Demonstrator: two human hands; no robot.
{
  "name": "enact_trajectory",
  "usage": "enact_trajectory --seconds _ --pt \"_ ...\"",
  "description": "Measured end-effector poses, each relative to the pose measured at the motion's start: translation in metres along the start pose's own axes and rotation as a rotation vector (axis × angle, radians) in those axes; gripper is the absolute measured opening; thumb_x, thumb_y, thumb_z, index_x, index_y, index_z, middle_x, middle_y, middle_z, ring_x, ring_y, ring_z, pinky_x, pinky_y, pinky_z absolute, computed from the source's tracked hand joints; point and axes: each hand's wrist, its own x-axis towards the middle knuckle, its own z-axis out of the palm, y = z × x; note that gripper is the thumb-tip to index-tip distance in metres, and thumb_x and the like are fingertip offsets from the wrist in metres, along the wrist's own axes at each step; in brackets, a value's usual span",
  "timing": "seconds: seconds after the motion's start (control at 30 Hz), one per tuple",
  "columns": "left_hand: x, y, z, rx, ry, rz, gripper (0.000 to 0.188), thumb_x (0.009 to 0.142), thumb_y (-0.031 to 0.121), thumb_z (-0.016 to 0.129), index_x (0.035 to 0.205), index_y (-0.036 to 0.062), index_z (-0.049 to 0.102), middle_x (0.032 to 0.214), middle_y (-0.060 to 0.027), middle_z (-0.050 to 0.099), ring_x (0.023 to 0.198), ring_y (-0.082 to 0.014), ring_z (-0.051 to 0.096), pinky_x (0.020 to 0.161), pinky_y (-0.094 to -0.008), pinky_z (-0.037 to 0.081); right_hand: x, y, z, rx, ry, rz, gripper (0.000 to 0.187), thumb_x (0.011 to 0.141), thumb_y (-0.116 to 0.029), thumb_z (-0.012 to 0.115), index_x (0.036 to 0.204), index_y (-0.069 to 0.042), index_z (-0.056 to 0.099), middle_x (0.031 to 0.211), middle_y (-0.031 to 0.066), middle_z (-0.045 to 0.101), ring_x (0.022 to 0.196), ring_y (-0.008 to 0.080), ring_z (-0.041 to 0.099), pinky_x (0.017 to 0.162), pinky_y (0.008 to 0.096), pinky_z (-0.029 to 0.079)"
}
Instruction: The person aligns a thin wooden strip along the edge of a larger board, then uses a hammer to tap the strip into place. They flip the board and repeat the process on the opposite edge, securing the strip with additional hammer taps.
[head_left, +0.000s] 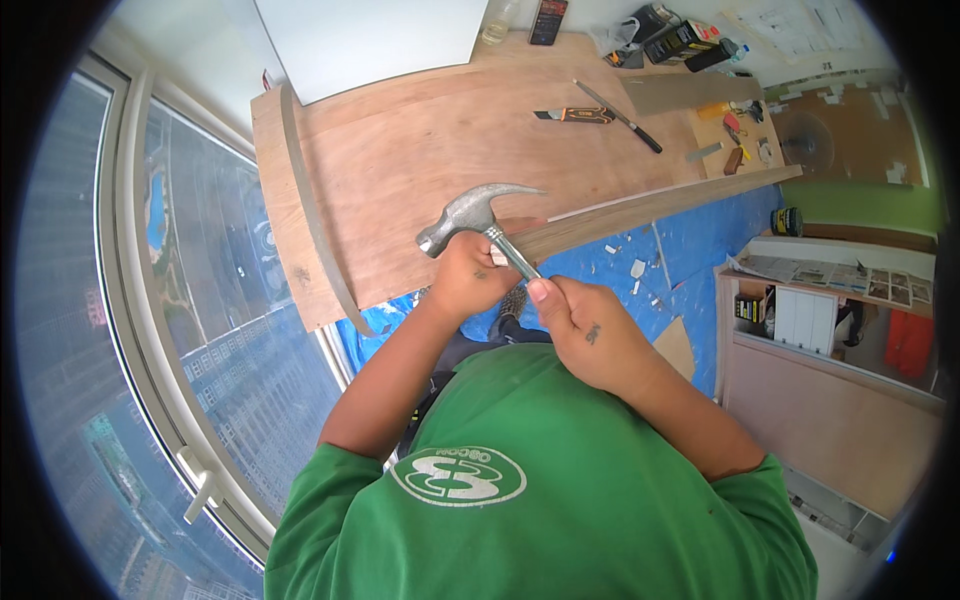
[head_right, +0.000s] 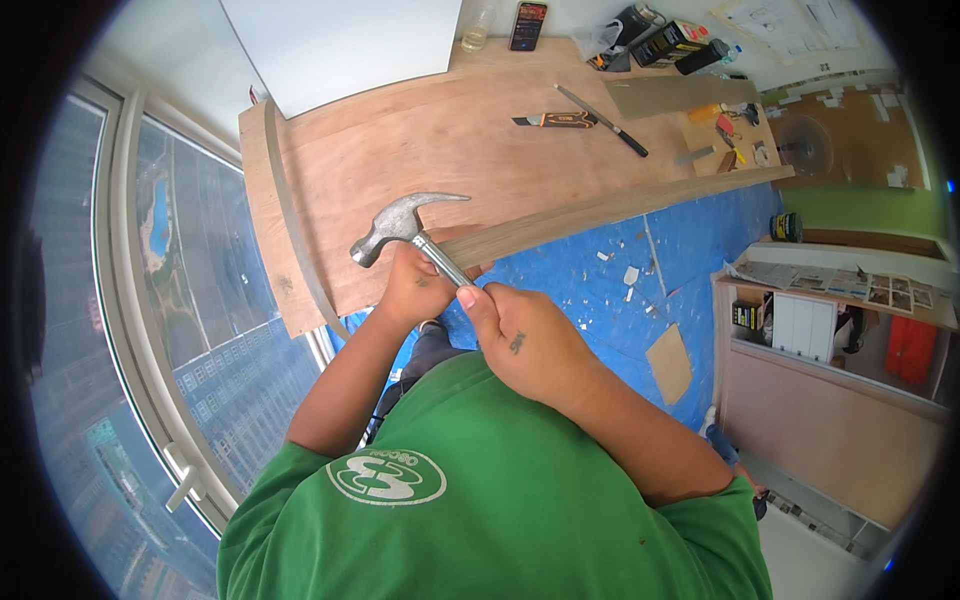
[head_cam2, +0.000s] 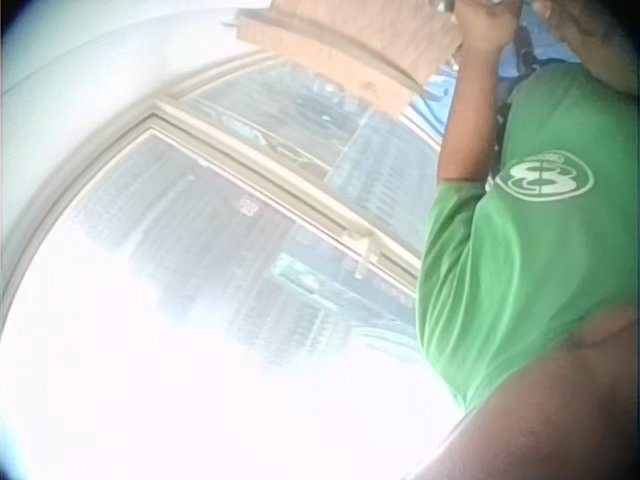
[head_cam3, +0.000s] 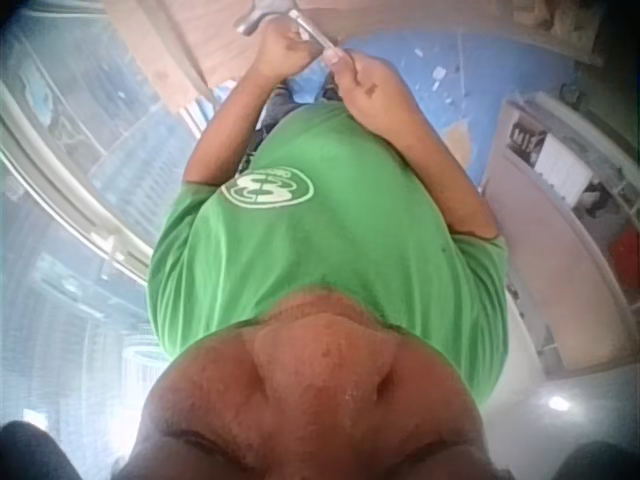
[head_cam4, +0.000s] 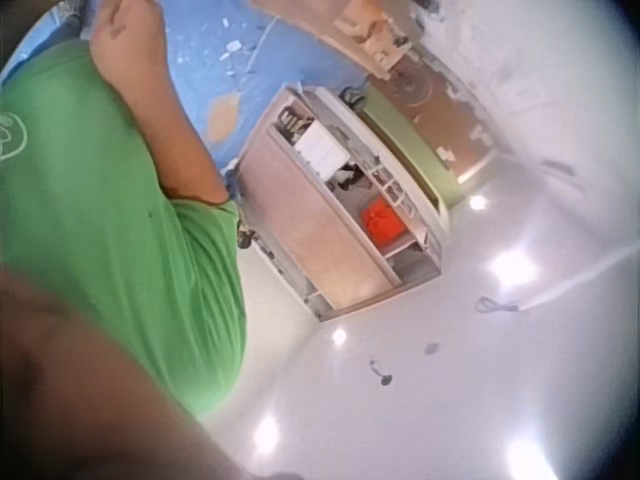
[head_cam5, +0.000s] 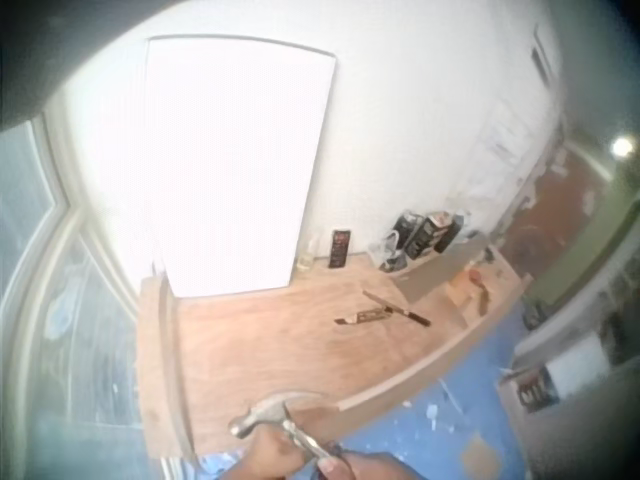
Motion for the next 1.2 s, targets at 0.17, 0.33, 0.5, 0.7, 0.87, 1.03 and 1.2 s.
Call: enact_trajectory --seconds 0.17,0.33,0.5,0.7,0.87,1.03,1.2 --pt "0.004 0.010 0.005 0.215 0.048 0.009 0.039 0.084 0.008 0.083 0.122 0.0061 0.075 0.104 -0.0088 0.079 0.090 -0.0170 0.073 0.080 -0.0319 0.059 0.000 -0.006 0.008 -0.067 -0.083 -0.062 0.054 0.112 -0.041 0.047 0.081 0.002 0.058 0.070 0.0256 0.059 0.063 0.0433 0.058 0.063 0.0510 0.047" --pt "0.005 0.010 0.005 0.196 0.066 0.100 0.036 0.082 0.010 0.085 0.117 0.0083 0.077 0.104 -0.0120 0.078 0.089 -0.0226 0.074 0.079 -0.0325 0.059 -0.009 -0.009 -0.001 -0.135 0.083 -0.094 0.051 0.112 -0.041 0.048 0.087 0.002 0.061 0.072 0.0226 0.060 0.062 0.0364 0.057 0.063 0.0469 0.048" --pt "0.006 0.009 0.003 0.206 0.122 0.200 0.037 0.079 0.004 0.085 0.115 0.0059 0.078 0.098 -0.0100 0.078 0.088 -0.0195 0.073 0.080 -0.0325 0.058 -0.008 -0.003 -0.013 0.087 0.097 -0.042 0.048 0.112 -0.043 0.048 0.092 -0.001 0.062 0.066 0.0065 0.057 0.057 0.0154 0.053 0.055 0.0326 0.044" --pt "0.008 0.013 0.000 0.240 0.063 0.174 0.035 0.077 0.005 0.085 0.111 0.0088 0.078 0.095 -0.0112 0.077 0.087 -0.0249 0.073 0.079 -0.0356 0.058 -0.025 0.002 -0.037 0.014 0.106 -0.076 0.043 0.111 -0.040 0.053 0.096 -0.001 0.062 0.067 0.0067 0.057 0.060 0.0144 0.053 0.058 0.0314 0.044" --pt "0.008 0.008 -0.003 0.249 0.016 0.087 0.027 0.080 0.002 0.084 0.106 0.0060 0.077 0.097 -0.0074 0.077 0.089 -0.0155 0.071 0.080 -0.0309 0.057 -0.031 0.015 -0.040 0.088 0.037 0.019 0.035 0.110 -0.034 0.056 0.098 -0.001 0.063 0.069 0.0078 0.058 0.064 0.0169 0.055 0.061 0.0353 0.045" --pt "0.007 -0.001 0.001 0.240 0.089 0.222 0.038 0.076 0.006 0.082 0.114 0.0084 0.076 0.107 -0.0132 0.075 0.095 -0.0284 0.071 0.082 -0.0374 0.057 -0.012 0.011 -0.021 0.028 -0.004 -0.008 0.037 0.112 -0.034 0.052 0.096 -0.002 0.060 0.064 0.0038 0.053 0.057 0.0134 0.052 0.052 0.0331 0.042" --pt "0.002 -0.004 0.001 0.318 0.063 0.191 0.047 0.081 0.001 0.078 0.127 0.0098 0.075 0.107 -0.0101 0.078 0.093 -0.0223 0.072 0.086 -0.0357 0.057 -0.005 -0.007 -0.017 -0.218 -0.018 -0.049 0.038 0.111 -0.032 0.051 0.095 0.001 0.059 0.069 0.0205 0.056 0.060 0.0361 0.056 0.058 0.0453 0.045"
